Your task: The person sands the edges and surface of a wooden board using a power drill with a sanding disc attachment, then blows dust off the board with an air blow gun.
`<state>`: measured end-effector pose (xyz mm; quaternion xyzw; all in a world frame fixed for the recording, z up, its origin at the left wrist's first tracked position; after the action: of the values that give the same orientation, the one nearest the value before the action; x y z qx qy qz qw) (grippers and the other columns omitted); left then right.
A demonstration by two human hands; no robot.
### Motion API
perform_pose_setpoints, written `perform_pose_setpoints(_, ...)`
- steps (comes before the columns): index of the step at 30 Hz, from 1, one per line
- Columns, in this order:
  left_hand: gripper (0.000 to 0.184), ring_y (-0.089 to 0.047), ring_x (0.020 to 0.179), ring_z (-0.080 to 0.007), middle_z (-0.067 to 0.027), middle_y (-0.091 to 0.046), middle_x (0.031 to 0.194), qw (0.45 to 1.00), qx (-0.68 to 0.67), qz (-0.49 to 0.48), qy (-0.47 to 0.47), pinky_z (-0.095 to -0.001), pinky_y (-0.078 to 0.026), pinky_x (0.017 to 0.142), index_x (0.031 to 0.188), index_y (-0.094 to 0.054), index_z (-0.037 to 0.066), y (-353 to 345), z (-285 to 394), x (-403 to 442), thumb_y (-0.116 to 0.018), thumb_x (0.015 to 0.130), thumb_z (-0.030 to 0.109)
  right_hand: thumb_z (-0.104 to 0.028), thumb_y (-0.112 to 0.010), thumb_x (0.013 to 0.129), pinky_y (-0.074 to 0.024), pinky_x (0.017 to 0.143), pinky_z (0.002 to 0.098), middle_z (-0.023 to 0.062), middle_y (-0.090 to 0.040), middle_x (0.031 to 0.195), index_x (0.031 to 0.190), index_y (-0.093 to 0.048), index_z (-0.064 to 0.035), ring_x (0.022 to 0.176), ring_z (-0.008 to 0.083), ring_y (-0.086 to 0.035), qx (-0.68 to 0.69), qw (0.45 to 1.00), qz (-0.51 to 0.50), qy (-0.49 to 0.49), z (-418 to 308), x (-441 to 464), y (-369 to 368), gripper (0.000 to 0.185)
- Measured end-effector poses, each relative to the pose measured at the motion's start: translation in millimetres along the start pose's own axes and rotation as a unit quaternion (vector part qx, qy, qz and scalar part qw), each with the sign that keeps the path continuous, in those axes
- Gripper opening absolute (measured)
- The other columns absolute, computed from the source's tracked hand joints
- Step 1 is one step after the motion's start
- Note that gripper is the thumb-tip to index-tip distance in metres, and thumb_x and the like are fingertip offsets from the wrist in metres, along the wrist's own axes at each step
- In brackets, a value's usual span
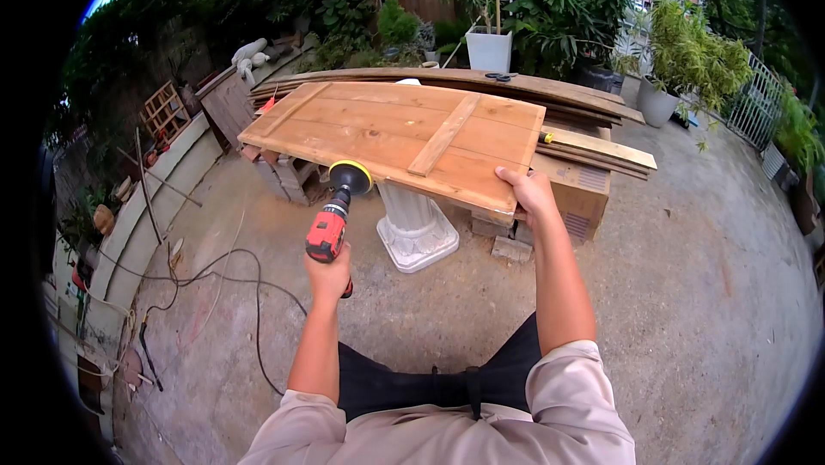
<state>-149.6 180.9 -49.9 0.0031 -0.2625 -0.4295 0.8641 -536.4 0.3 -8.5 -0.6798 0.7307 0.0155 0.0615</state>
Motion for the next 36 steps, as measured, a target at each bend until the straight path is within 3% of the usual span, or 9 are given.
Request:
perform_pose_setpoints(5,0.012,-0.064,0.069,-0.0131,-0.0049,-0.069,0.074,0.998,0.063,-0.01,-0.011,-0.0343,-0.053,0.068,0.09,-0.069,0.0,-3,14,-11,-0.074,0.084,0.009,-0.025,-0.081,0.087,-0.0577,0.056,0.036,0.0194,-0.075,0.095,0.115,-0.067,0.0136,0.072,0.0239,-0.074,0.008,1.0,-0.002,-0.001,1,0,-2,0.049)
perform_pose_setpoints(8,0.012,-0.061,0.067,-0.0116,-0.0034,-0.066,0.072,1.0,-0.007,0.024,0.003,-0.034,-0.052,0.066,0.088,-0.068,0.0,-1,1,-6,-0.074,0.084,0.01,-0.025,-0.081,0.087,-0.0575,0.057,0.0361,0.0193,-0.075,0.095,0.115,-0.066,0.0137,0.071,0.0239,-0.073,0.004,1.0,-0.008,-0.003,6,2,1,0.05)
perform_pose_setpoints(11,0.012,-0.059,0.067,-0.0108,-0.0028,-0.066,0.072,0.997,0.073,-0.025,-0.01,-0.0334,-0.052,0.066,0.087,-0.068,0.0,-3,12,-16,-0.074,0.084,0.01,-0.025,-0.081,0.087,-0.0574,0.057,0.036,0.019,-0.075,0.095,0.115,-0.067,0.0133,0.071,0.0236,-0.073,-0.004,1.0,-0.006,0.007,6,9,2,0.049)
perform_pose_setpoints(17,0.013,-0.059,0.067,-0.0102,-0.0019,-0.064,0.071,1.0,-0.009,0.006,0.011,-0.0332,-0.051,0.065,0.088,-0.068,0.0,-8,8,-16,-0.074,0.085,0.01,-0.025,-0.081,0.088,-0.0566,0.056,0.0354,0.0181,-0.075,0.094,0.112,-0.068,0.012,0.07,0.0223,-0.073,0.003,1.0,-0.011,0.006,6,4,2,0.046)
perform_pose_setpoints(20,0.013,-0.06,0.067,-0.0101,-0.0023,-0.065,0.072,0.995,0.075,0.001,-0.06,-0.0331,-0.051,0.064,0.089,-0.068,0.0,-11,18,-24,-0.075,0.086,0.01,-0.025,-0.081,0.088,-0.0563,0.056,0.0352,0.0174,-0.075,0.093,0.111,-0.069,0.0112,0.07,0.0219,-0.072,0.005,1.0,-0.012,0.005,5,7,1,0.044)
perform_pose_setpoints(23,0.013,-0.061,0.068,-0.0108,-0.0035,-0.068,0.074,0.999,-0.004,-0.001,0.044,-0.0332,-0.052,0.066,0.091,-0.07,0.0,-14,-1,-20,-0.075,0.086,0.01,-0.025,-0.081,0.088,-0.0561,0.056,0.035,0.0166,-0.075,0.092,0.11,-0.07,0.0104,0.069,0.0214,-0.072,0.008,1.0,-0.011,0.0,7,5,1,0.043)
perform_pose_setpoints(26,0.013,-0.062,0.07,-0.0113,-0.0044,-0.07,0.076,0.999,0.035,-0.013,-0.026,-0.0331,-0.053,0.069,0.093,-0.071,0.0,-12,10,-20,-0.074,0.086,0.01,-0.025,-0.081,0.087,-0.0555,0.055,0.0345,0.0158,-0.075,0.091,0.109,-0.071,0.0099,0.067,0.0209,-0.071,0.006,1.0,-0.008,0.01,7,9,3,0.043)
perform_pose_setpoints(32,0.013,-0.062,0.071,-0.0117,-0.0049,-0.07,0.078,1.0,0.018,-0.014,-0.01,-0.0323,-0.053,0.071,0.097,-0.071,0.0,-13,22,-18,-0.073,0.086,0.009,-0.025,-0.081,0.086,-0.0506,0.051,0.0326,0.0142,-0.074,0.085,0.104,-0.072,0.0093,0.064,0.0191,-0.069,0.015,1.0,-0.007,0.013,11,8,4,0.04)
perform_pose_setpoints(36,0.013,-0.063,0.073,-0.012,-0.0057,-0.069,0.079,0.994,0.076,-0.041,-0.061,-0.0326,-0.053,0.072,0.098,-0.071,0.001,-17,29,-27,-0.072,0.087,0.007,-0.024,-0.082,0.086,-0.0448,0.046,0.032,0.0126,-0.073,0.08,0.102,-0.073,0.0087,0.057,0.0172,-0.065,0.015,1.0,-0.011,0.025,14,16,4,0.038)
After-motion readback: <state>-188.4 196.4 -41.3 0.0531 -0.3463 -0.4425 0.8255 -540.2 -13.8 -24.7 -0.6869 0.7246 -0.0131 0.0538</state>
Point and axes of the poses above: each hand's wrist, its own x-axis towards the middle knuckle, its own y-axis out of the back of the hand, z = x × y, the point moved 6 cm from there along x, towards the middle knuckle
